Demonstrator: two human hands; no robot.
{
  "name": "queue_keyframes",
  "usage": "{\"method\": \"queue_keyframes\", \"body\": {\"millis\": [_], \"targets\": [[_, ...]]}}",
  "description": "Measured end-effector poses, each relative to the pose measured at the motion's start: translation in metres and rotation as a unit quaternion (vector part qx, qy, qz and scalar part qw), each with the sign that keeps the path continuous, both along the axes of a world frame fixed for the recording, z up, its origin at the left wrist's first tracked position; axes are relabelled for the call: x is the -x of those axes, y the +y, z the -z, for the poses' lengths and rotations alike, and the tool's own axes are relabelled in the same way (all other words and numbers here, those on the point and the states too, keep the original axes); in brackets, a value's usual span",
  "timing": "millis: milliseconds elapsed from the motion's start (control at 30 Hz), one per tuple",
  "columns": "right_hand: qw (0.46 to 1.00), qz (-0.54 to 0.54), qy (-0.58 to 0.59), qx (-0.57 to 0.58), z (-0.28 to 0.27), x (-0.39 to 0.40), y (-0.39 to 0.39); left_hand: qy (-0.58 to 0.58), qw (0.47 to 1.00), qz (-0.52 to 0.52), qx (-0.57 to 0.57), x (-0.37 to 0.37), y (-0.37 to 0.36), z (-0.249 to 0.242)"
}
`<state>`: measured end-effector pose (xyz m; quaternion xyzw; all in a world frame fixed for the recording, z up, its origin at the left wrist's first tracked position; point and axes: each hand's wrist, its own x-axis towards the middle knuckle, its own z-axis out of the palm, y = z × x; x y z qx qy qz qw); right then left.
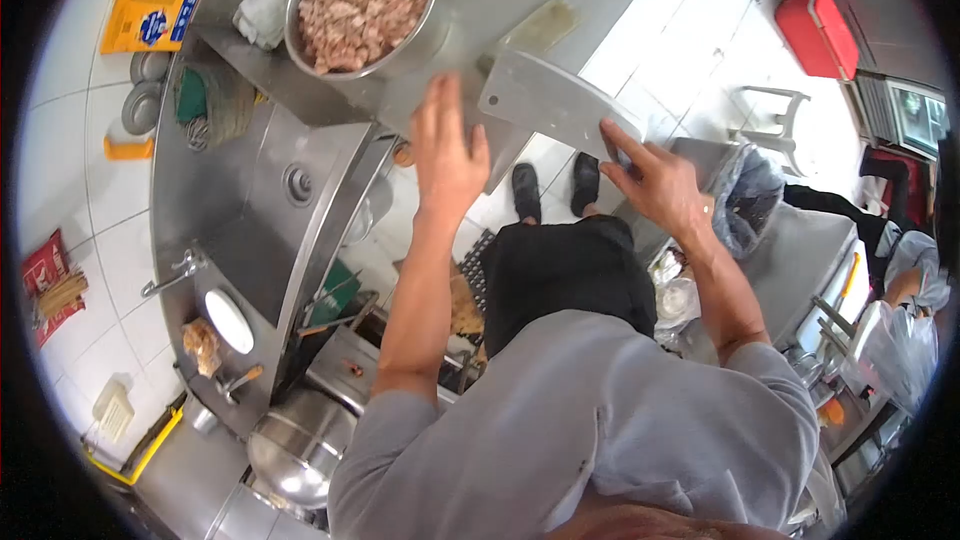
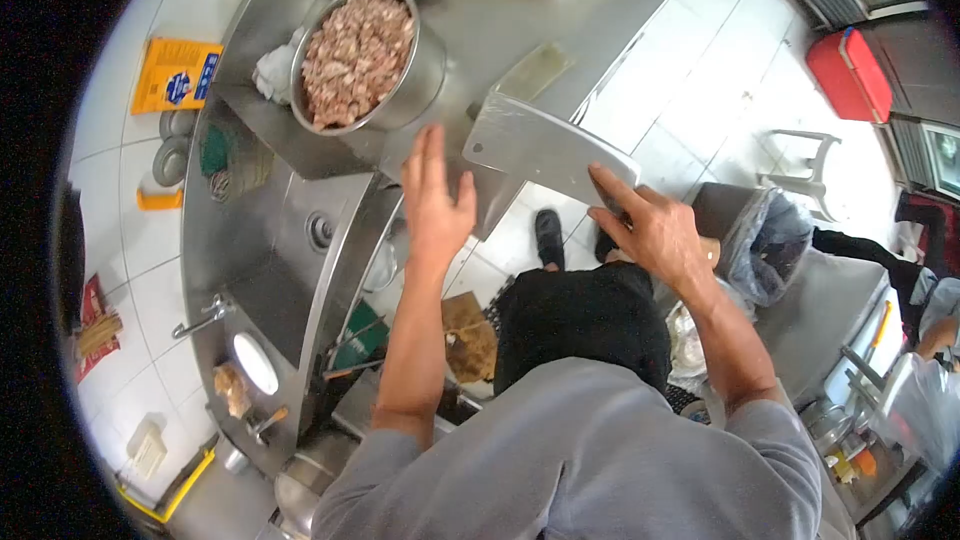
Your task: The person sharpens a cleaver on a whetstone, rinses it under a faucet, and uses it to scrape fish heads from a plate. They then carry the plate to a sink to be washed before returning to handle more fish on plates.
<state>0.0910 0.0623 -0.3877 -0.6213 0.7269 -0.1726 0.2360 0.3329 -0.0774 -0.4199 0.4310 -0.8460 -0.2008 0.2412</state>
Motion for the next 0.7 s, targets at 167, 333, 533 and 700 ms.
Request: {"method": "queue_keyframes", "body": {"millis": [167,333,533,700], "targets": [[0.997,0.063,0.046,0.000,-0.013,0.027,0.016,-0.055,0.991,-0.109,-0.059,0.040,-0.024,0.015],[0.991,0.132,0.034,-0.014,-0.013,0.023,0.045,-0.029,0.981,-0.188,-0.025,0.096,0.035,0.029],[0.990,0.135,0.035,0.009,0.002,0.015,0.047,-0.031,0.974,-0.223,-0.001,0.110,0.063,0.043],[0.991,0.132,0.032,0.015,0.022,0.009,0.027,-0.014,0.974,-0.225,0.037,0.108,0.064,0.052]]}}
